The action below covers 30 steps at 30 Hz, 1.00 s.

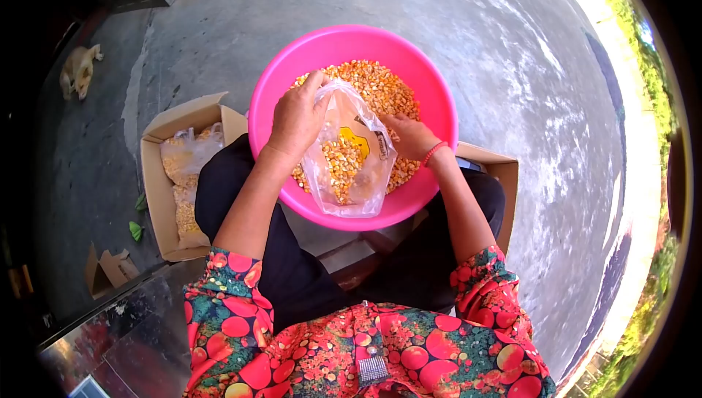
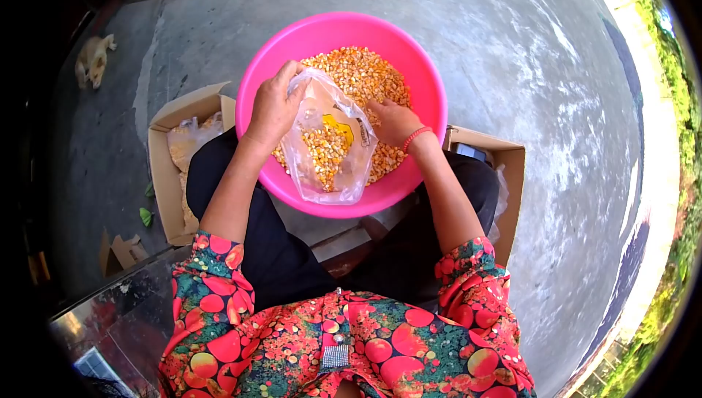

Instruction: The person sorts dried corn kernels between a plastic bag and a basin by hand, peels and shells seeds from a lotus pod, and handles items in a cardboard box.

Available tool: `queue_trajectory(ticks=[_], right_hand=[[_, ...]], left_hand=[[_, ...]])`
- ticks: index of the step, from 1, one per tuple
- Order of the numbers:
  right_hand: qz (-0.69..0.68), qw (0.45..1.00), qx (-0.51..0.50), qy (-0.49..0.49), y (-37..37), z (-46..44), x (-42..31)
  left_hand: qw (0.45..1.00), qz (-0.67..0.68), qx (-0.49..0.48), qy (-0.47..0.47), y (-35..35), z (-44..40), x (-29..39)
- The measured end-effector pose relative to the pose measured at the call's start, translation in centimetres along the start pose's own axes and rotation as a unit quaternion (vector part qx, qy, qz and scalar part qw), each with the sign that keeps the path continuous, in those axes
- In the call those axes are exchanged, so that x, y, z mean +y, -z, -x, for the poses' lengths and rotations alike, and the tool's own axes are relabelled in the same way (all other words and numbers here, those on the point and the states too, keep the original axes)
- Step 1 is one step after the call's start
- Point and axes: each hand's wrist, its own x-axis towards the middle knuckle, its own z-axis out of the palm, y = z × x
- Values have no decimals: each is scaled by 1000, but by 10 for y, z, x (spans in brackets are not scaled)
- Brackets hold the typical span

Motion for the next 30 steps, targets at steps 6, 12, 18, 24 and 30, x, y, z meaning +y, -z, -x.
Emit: queue_trajectory(ticks=[6,12,18,24,30], right_hand=[[-23,989,5,145,-20,8,-11],[64,982,-1,177,-4,2,4],[-348,937,-24,-15,55,17,-22],[-473,872,7,123,71,38,-65],[-341,917,55,198,63,37,-63]], left_hand=[[998,17,10,-66,-1,6,-1],[986,-73,-151,9,6,6,-7],[994,-100,-12,-36,0,6,-7],[994,-103,-47,-9,-1,6,-8],[992,-106,-69,13,2,4,-2]])
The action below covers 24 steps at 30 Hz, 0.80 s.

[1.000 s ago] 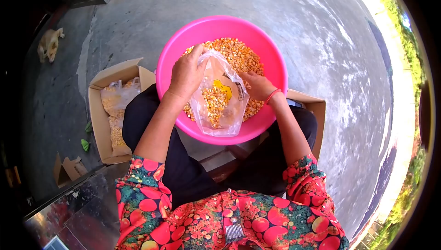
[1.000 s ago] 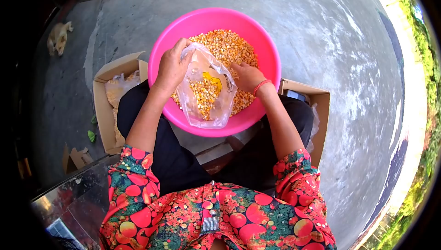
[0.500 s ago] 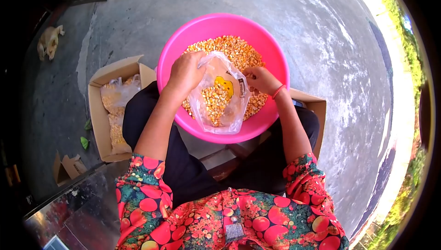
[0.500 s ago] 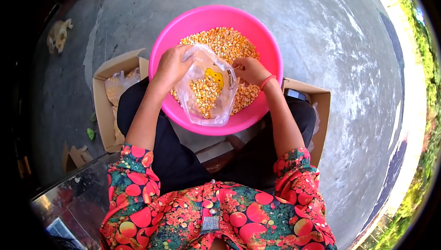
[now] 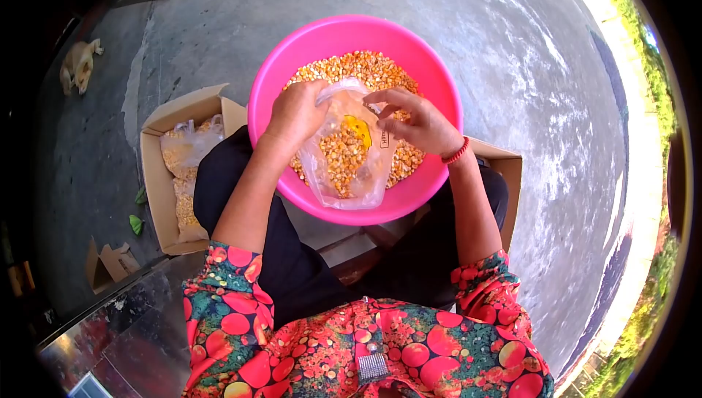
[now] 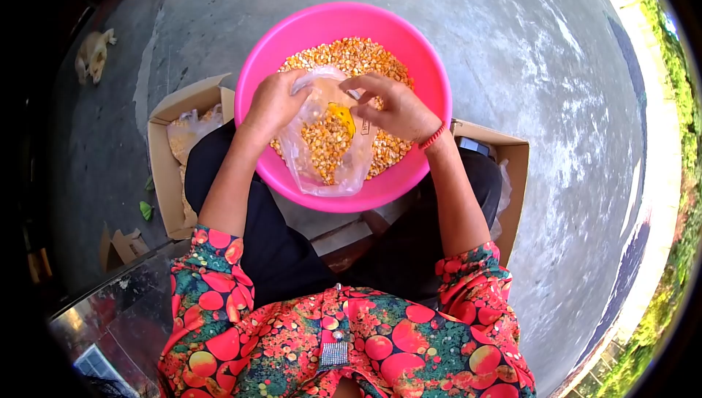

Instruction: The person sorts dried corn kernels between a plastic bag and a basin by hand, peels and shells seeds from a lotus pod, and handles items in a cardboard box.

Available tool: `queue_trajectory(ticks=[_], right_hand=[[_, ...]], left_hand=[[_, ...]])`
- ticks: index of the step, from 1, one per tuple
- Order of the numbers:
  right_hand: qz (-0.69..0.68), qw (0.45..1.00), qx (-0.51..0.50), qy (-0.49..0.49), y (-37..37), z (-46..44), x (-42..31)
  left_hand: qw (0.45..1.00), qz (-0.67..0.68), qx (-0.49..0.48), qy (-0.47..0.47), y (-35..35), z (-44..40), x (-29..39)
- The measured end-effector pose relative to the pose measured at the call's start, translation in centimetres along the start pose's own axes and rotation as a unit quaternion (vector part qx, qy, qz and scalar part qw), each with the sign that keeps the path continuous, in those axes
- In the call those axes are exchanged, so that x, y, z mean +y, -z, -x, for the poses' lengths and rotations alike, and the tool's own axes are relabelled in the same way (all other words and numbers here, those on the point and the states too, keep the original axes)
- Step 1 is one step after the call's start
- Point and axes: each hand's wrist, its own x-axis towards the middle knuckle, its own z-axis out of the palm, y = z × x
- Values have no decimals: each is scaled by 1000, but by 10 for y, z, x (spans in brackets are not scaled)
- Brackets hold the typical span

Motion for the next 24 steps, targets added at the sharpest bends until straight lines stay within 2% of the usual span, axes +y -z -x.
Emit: queue_trajectory(ticks=[1,3,4,6,9,11,13,18,21,22,23,24], right_hand=[[76,996,45,29,5,-2,17],[201,972,48,-109,19,2,40],[201,972,49,-110,21,3,54],[357,927,26,-114,18,6,82],[360,920,-32,-150,-8,8,100],[364,924,-115,-9,-21,5,158],[300,945,-122,-54,-34,10,111],[285,950,-117,-52,-29,6,119],[330,933,-133,-62,-9,1,109],[209,963,-79,-154,0,0,83],[83,967,-22,-241,7,-1,65],[83,967,-23,-241,12,-1,60]], left_hand=[[1000,-1,2,-2,0,0,0],[1000,-1,2,-5,-1,0,-2],[1000,6,11,-7,-2,0,-4],[1000,13,19,-11,-4,-2,-7],[999,37,9,9,-3,-3,-7],[999,36,-7,7,-2,-3,-8],[999,38,-8,11,1,-2,-5],[1000,30,1,2,0,-3,-7],[1000,22,0,-4,2,-2,-6],[1000,21,-3,-8,3,-2,-6],[1000,19,-5,-12,3,-3,-6],[1000,19,-4,-11,3,-3,-6]])
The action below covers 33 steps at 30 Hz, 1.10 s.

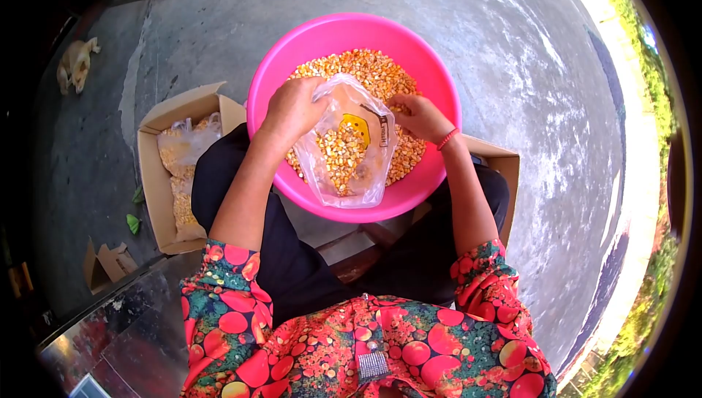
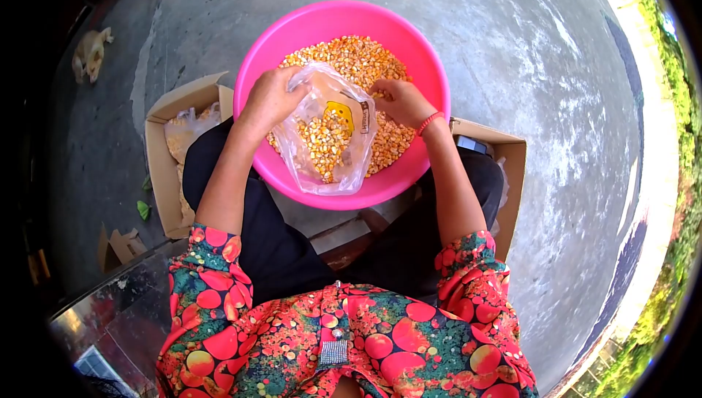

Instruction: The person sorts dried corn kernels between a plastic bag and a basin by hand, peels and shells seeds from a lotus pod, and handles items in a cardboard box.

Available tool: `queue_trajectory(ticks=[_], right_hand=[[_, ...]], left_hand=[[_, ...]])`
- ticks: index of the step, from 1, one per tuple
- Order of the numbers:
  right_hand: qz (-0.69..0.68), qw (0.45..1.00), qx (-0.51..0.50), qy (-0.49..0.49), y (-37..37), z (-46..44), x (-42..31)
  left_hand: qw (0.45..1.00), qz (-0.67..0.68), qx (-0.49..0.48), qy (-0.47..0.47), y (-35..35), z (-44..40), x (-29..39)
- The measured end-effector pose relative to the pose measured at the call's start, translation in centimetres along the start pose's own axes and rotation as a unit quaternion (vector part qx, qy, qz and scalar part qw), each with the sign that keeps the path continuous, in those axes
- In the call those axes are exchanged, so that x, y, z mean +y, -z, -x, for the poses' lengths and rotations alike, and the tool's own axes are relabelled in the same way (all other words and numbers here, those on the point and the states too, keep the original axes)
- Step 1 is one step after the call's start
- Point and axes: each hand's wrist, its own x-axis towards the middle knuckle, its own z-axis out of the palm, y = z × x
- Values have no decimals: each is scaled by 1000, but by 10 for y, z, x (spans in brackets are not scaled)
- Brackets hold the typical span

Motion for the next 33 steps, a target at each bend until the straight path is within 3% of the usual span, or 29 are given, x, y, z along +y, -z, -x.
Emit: queue_trajectory(ticks=[2,3,5,11,13,15,17,18,20,24,28,31,33], right_hand=[[11,989,91,117,9,2,-5],[10,989,90,118,11,7,-14],[-124,978,89,139,11,20,-36],[-155,973,-25,172,-7,42,-76],[-49,940,16,338,-13,39,-73],[-56,952,51,296,-7,35,-64],[-46,974,110,190,5,18,-30],[-46,974,111,190,7,13,-17],[251,952,113,133,6,7,4],[279,958,41,56,-24,1,20],[291,950,-55,95,-48,-2,17],[231,956,18,182,-58,-4,33],[256,952,-7,165,-48,-13,39]], left_hand=[[1000,4,-2,-4,-1,0,-1],[1000,3,-1,-2,-1,1,0],[1000,3,3,8,-1,1,2],[1000,-8,3,9,-3,1,4],[1000,-10,-4,10,-2,0,3],[1000,-12,-10,12,-2,0,3],[999,1,-37,24,-1,-1,2],[999,2,-37,24,-1,-1,2],[1000,-8,-24,18,-2,-1,3],[1000,-2,-20,13,-3,-1,2],[1000,-1,-22,13,-1,0,-1],[1000,-4,-22,10,0,0,-1],[1000,-4,-21,10,1,0,0]])
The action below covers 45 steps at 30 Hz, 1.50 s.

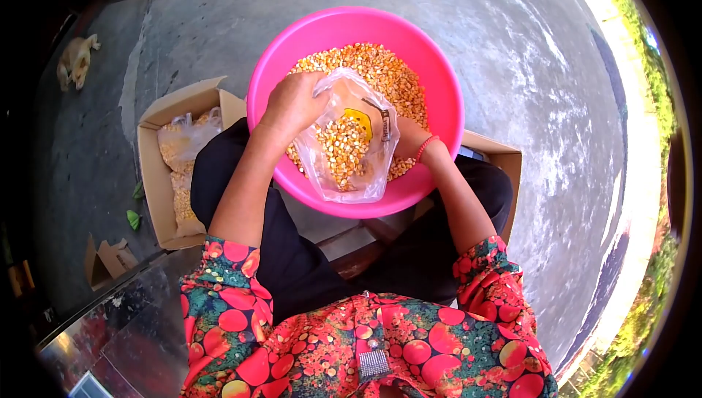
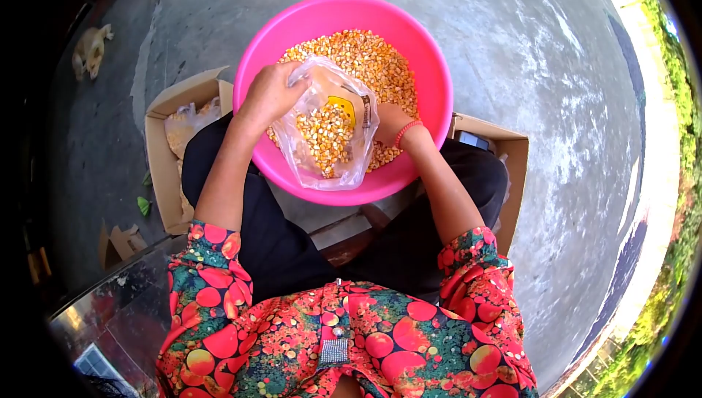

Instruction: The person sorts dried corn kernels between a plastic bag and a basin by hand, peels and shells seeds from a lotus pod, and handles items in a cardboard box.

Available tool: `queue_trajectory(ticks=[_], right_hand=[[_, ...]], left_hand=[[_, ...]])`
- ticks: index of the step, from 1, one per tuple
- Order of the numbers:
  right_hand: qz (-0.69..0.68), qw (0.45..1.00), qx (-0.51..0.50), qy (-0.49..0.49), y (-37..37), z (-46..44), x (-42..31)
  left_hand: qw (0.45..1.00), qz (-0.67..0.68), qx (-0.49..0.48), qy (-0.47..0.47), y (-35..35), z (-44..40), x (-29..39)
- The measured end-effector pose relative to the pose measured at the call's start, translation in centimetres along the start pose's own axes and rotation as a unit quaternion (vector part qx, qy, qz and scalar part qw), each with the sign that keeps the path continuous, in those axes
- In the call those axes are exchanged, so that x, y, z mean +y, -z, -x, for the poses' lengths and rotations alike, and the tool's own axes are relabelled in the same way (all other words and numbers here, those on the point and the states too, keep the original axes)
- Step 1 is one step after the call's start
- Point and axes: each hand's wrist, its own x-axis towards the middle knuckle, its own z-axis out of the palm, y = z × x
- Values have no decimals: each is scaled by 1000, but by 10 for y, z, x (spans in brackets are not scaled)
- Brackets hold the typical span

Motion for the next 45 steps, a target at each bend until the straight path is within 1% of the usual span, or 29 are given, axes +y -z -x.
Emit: queue_trajectory(ticks=[2,4,5,7,12,14,15,17,18,19,21,22,23,24,27,28,29,30,31,32,33,34,35,36,38,39,40,43,45], right_hand=[[20,999,-33,-10,9,0,7],[-88,989,43,-110,37,5,-4],[-88,989,43,-110,47,6,-6],[-271,949,55,-149,63,9,-12],[-388,909,113,-107,78,14,-28],[-469,867,152,-65,81,15,-41],[-470,867,153,-65,83,17,-48],[-457,888,57,4,84,21,-61],[-458,887,58,4,80,19,-63],[-308,930,190,62,75,16,-64],[-115,936,328,53,70,16,-57],[-115,936,329,53,72,20,-52],[-111,978,177,-21,75,24,-47],[-103,990,19,-93,76,27,-45],[-11,996,-77,-44,53,25,-44],[29,992,-120,-14,44,25,-40],[8,999,-29,20,39,26,-33],[7,999,-31,20,43,26,-32],[-157,987,32,-21,51,25,-33],[-317,942,93,-61,59,24,-33],[-373,916,120,-87,68,24,-29],[-427,885,146,-112,77,24,-28],[-484,847,205,-77,84,25,-31],[-484,847,205,-77,87,24,-30],[-534,782,321,10,91,20,-28],[-550,764,335,26,92,19,-28],[-551,764,335,26,92,18,-28],[-587,698,402,82,96,14,-43],[-591,713,372,66,98,13,-32]], left_hand=[[1000,-3,-7,-5,2,0,1],[1000,3,5,-17,-2,-1,-3],[999,7,16,-29,-3,-1,-4],[999,9,16,-29,-3,0,-3],[1000,18,3,-13,-1,1,0],[1000,3,-13,-5,0,1,1],[1000,3,-14,-5,-1,0,1],[1000,9,-8,-6,-3,0,2],[1000,7,-9,-6,-4,0,1],[1000,8,-4,-8,-5,0,1],[1000,9,1,-12,-5,0,0],[1000,12,-10,-4,-4,0,-1],[1000,15,-20,4,-3,-1,-1],[1000,15,-20,3,-5,-3,-4],[1000,14,-16,-13,-8,-6,-8],[998,60,-25,10,-5,-6,-3],[993,107,-33,35,-4,-6,1],[993,107,-34,36,-7,-7,-1],[986,162,2,22,-9,-9,-3],[976,216,39,8,-10,-10,-5],[976,213,39,9,-7,-9,-1],[957,281,60,25,0,-10,5],[933,348,81,40,4,-10,8],[933,347,80,40,4,-11,5],[862,500,74,-19,6,-15,-2],[836,539,88,-48,6,-14,4],[837,539,88,-48,6,-13,10],[805,579,121,-42,6,-11,16],[812,569,112,-63,7,-14,15]])
